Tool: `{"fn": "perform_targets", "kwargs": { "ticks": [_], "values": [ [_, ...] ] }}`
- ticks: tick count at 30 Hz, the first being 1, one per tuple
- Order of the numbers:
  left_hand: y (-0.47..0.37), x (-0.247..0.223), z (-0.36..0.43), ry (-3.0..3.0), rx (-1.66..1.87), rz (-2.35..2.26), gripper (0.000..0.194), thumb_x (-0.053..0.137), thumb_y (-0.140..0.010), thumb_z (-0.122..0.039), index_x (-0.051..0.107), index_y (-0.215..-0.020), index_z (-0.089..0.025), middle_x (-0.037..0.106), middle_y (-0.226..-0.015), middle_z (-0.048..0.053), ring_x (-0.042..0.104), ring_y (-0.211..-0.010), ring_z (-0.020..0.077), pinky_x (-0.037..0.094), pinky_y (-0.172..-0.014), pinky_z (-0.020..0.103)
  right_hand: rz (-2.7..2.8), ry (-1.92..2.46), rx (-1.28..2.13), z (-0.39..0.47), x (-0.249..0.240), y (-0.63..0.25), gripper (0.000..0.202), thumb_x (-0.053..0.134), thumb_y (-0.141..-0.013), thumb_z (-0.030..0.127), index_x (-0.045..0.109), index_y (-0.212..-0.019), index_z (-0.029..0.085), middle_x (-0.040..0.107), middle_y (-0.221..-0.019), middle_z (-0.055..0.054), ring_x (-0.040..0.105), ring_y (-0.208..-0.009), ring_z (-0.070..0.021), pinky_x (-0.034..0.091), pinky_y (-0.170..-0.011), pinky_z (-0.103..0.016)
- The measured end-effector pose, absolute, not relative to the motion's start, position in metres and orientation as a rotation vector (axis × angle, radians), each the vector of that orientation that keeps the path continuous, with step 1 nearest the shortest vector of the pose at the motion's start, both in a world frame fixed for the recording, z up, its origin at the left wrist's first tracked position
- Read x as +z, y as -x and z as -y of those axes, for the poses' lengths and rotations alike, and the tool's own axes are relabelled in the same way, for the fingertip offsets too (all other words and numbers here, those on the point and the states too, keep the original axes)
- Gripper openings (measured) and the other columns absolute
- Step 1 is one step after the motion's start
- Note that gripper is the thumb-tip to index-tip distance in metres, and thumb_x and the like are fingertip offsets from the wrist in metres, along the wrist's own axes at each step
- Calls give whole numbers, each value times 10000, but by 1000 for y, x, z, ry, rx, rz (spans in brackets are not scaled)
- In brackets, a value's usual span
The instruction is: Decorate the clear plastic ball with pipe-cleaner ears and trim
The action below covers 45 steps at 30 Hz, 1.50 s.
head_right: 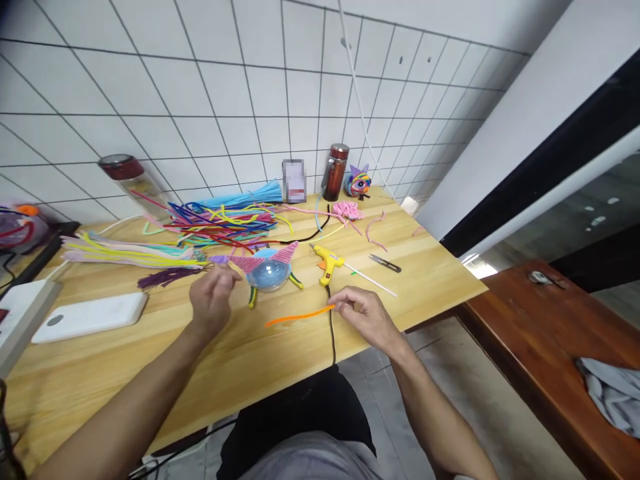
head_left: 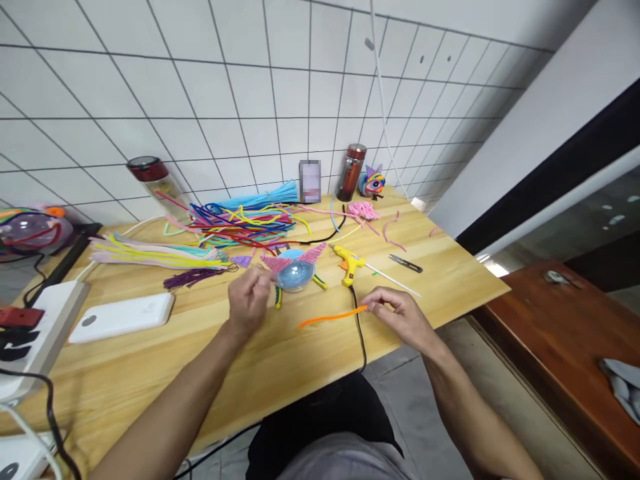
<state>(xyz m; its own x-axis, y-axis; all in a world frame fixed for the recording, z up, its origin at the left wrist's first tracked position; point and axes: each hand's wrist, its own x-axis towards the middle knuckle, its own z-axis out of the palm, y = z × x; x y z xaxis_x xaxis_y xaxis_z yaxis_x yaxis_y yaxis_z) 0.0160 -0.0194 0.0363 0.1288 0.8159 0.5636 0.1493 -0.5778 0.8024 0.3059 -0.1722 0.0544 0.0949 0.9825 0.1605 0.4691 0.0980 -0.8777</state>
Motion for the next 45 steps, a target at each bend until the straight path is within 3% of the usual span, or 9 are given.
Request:
{"fn": "perform_targets", "kwargs": {
  "ticks": [6,10,12,16,19,22,26,33,45],
  "values": [
    [-39,55,61,-2227,561,-536,297,680,-929,-445,776,-1095,-217,786,-953,73,642,-714,176,505,-725,299,1470,1530,658,186,49,-300,180,644,-929,263,823,-932,246,822,-885,-33,739,-780,-204,544,-690,-302],
    [-50,45,67,-2142,289,-517,318,615,-1007,-454,760,-862,-211,738,-775,17,619,-674,139,448,-693,255,1441,1532,621,182,51,-300,186,641,-925,257,827,-937,250,819,-883,-29,728,-781,-201,528,-681,-300],
    [-53,37,68,-2060,270,-544,415,578,-1026,-469,719,-748,-195,685,-693,3,566,-617,120,409,-642,245,1426,1533,620,180,48,-303,195,632,-917,255,826,-933,250,818,-885,-26,720,-780,-198,525,-693,-301],
    [-59,25,70,-1855,318,-663,360,604,-990,-502,774,-914,-193,648,-645,-20,539,-600,129,407,-626,247,1377,1582,638,178,38,-313,204,628,-924,293,824,-937,241,796,-837,-22,684,-733,-190,512,-669,-299],
    [-63,19,71,-1780,372,-736,443,555,-995,-536,752,-804,-189,604,-604,-17,546,-629,145,442,-687,268,1372,1589,652,179,31,-317,230,613,-968,332,814,-1014,231,785,-851,-31,700,-761,-200,543,-692,-312],
    [-65,16,70,-1725,403,-786,457,562,-969,-557,731,-752,-193,569,-585,-19,570,-665,162,459,-728,283,1464,1562,456,179,29,-314,251,606,-998,310,775,-1172,246,793,-1060,-71,739,-964,-243,596,-839,-381],
    [-66,17,72,-1651,401,-831,418,586,-926,-551,775,-865,-183,525,-565,-43,493,-588,141,407,-643,274,1733,1488,65,172,30,-298,321,658,-1017,310,713,-1332,278,739,-1317,-127,675,-1249,-306,542,-1057,-504],
    [-66,21,75,-1546,450,-769,416,608,-903,-561,741,-812,-177,497,-530,-51,408,-530,122,355,-580,268,1966,1284,68,152,26,-286,176,587,-1082,266,761,-1060,273,804,-903,-33,715,-846,-221,524,-943,-442],
    [-64,12,67,-1385,484,-696,518,626,-910,-645,763,-869,-147,506,-547,-42,374,-506,100,308,-526,260,1789,1458,352,149,34,-298,192,620,-1057,342,775,-974,266,786,-881,-38,727,-866,-232,565,-835,-387]
  ]
}}
